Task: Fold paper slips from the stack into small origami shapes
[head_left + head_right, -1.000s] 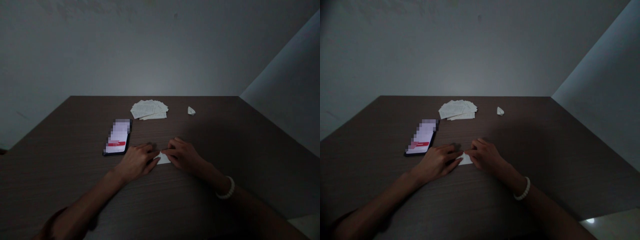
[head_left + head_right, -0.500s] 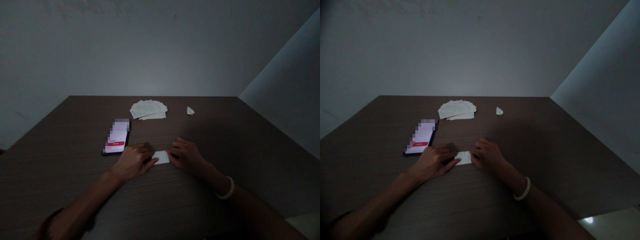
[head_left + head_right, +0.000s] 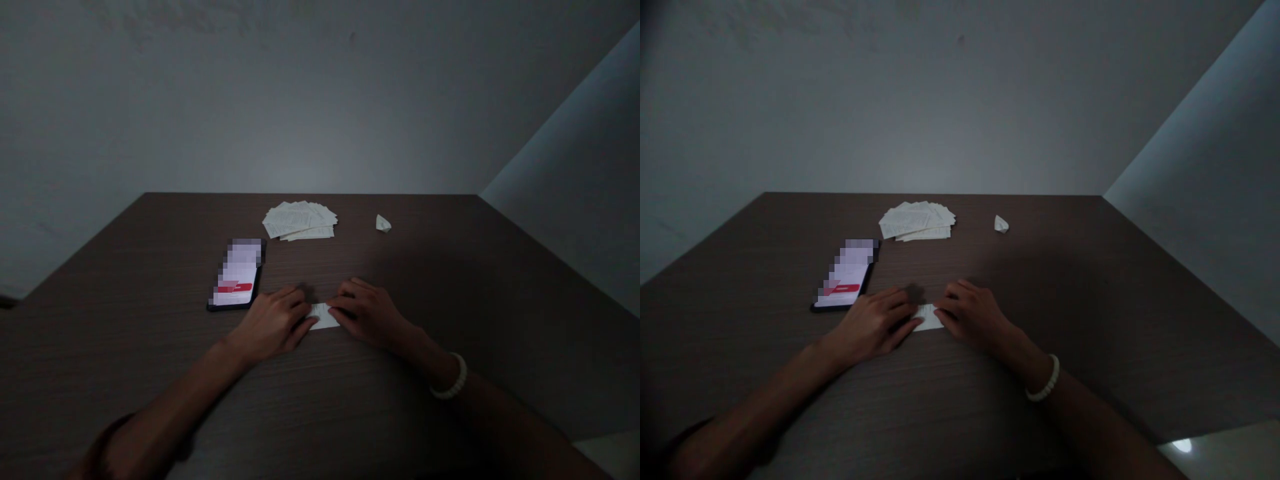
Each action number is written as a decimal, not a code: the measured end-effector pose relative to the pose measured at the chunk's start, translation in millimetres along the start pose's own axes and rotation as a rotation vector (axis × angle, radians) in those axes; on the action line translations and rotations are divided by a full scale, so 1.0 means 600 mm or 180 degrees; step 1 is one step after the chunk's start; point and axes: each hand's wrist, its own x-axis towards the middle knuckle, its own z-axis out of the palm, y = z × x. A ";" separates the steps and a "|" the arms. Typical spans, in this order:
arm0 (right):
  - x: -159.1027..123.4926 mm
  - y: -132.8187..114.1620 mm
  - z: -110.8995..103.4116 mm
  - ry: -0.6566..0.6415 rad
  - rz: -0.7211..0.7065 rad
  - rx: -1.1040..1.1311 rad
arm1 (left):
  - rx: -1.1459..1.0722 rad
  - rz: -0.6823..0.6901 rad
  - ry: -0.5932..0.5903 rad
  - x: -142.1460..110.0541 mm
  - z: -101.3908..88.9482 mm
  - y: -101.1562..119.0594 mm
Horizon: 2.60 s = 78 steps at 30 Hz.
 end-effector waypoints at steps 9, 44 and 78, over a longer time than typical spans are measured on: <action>-0.003 0.000 0.004 -0.0006 0.0064 0.0044 | -0.0085 0.0013 -0.0124 -0.002 0.003 -0.001; -0.010 0.004 -0.011 -0.0269 0.0102 -0.0133 | -0.0320 0.0347 0.0377 0.002 0.013 -0.006; -0.019 0.012 -0.006 0.0283 -0.0181 0.0111 | -0.0388 0.0551 0.0137 0.003 0.004 0.003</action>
